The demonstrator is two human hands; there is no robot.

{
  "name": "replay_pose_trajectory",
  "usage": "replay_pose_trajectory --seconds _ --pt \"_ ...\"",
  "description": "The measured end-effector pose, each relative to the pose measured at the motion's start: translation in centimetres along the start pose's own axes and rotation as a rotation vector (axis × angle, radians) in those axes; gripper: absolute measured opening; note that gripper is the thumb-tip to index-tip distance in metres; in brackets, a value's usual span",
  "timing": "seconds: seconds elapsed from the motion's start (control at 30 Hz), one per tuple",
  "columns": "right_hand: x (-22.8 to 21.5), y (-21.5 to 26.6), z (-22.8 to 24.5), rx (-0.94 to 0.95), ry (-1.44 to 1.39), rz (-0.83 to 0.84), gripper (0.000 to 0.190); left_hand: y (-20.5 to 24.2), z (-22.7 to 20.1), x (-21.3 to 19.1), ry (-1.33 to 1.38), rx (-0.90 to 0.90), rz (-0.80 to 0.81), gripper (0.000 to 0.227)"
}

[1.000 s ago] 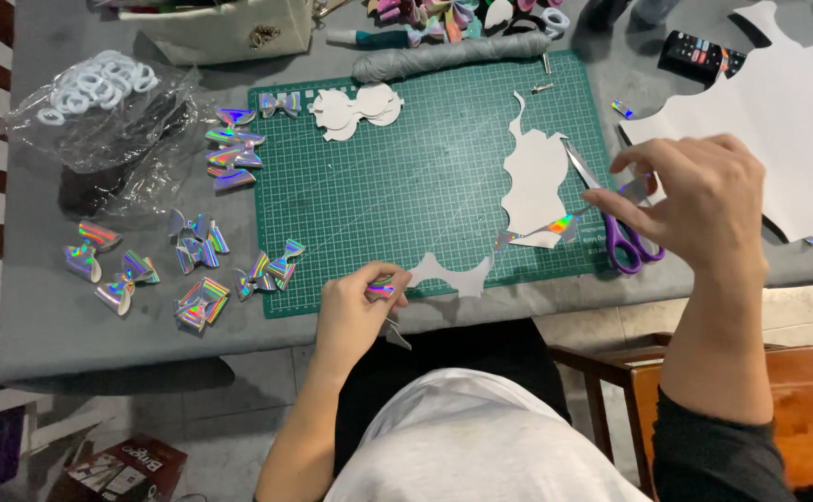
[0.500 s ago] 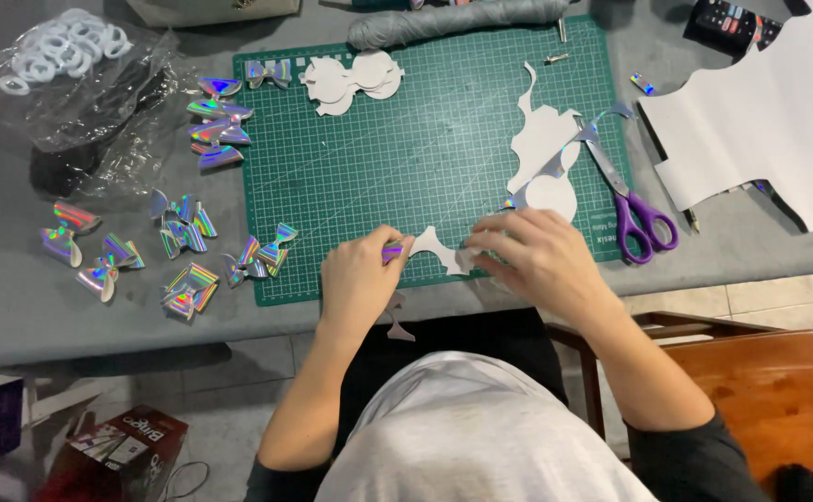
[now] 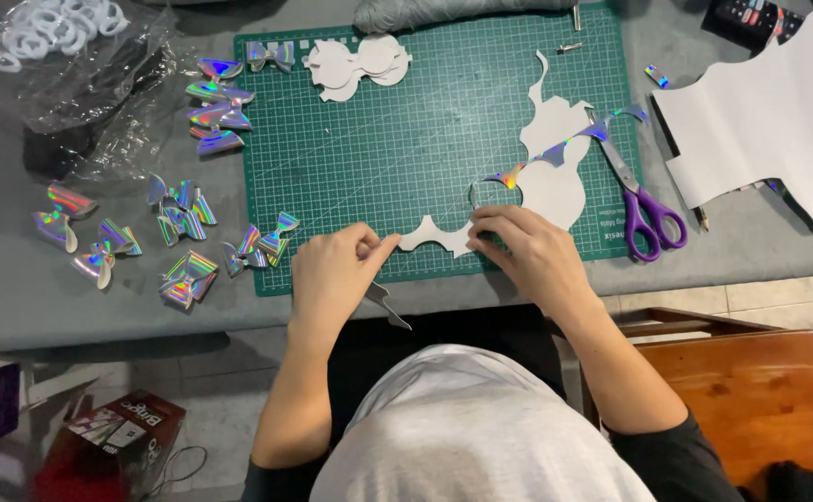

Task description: Cutting out paper or vinyl templates for bows using scissors on a cutting mat.

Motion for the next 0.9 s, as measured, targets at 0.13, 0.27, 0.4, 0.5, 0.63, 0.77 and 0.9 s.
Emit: replay_pose_trajectory --seconds 0.13,0.27,0.4,0.5,0.63,0.77,0.9 --pt "0.0 -0.5 0.0 -0.022 -0.010 0.040 0.015 -0.4 0.7 -1.4 0.076 0.069 0.261 0.038" --pt "-0.1 -0.5 -0.1 -0.042 0.018 0.045 0.015 -0.7 0.9 -3.7 0.186 0.138 0.439 0.024" --pt "-0.7 -0.4 -0.4 -0.054 0.072 0.057 0.014 -1.0 0.5 -5.6 0.116 0.100 0.568 0.029" --pt "-0.5 -0.4 0.0 -0.076 0.131 0.040 0.013 -1.3 2.1 -2.9 -0.040 0.265 0.376 0.029" --pt "-0.4 -0.8 0.7 -0.129 0.154 0.018 0.016 -1.7 2.3 -0.8 -0.180 0.363 0.206 0.034" --pt "-0.6 -0.7 -0.1 -0.139 0.140 0.071 0.020 -2.8 1.9 -0.8 -0.132 0.393 0.329 0.039" --pt "-1.2 -0.5 -0.6 -0.103 0.135 0.109 0.018 -4.1 1.2 -3.1 0.037 0.313 0.543 0.035"
Point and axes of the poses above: each hand's wrist, its own y-axis away from the middle knuckle, its own x-axis out of the palm, z = x × y, the point moved 1 cm from there along -y, towards the middle knuckle, and after that the axes turned 12 degrees about -y, right-handed, at the moved point
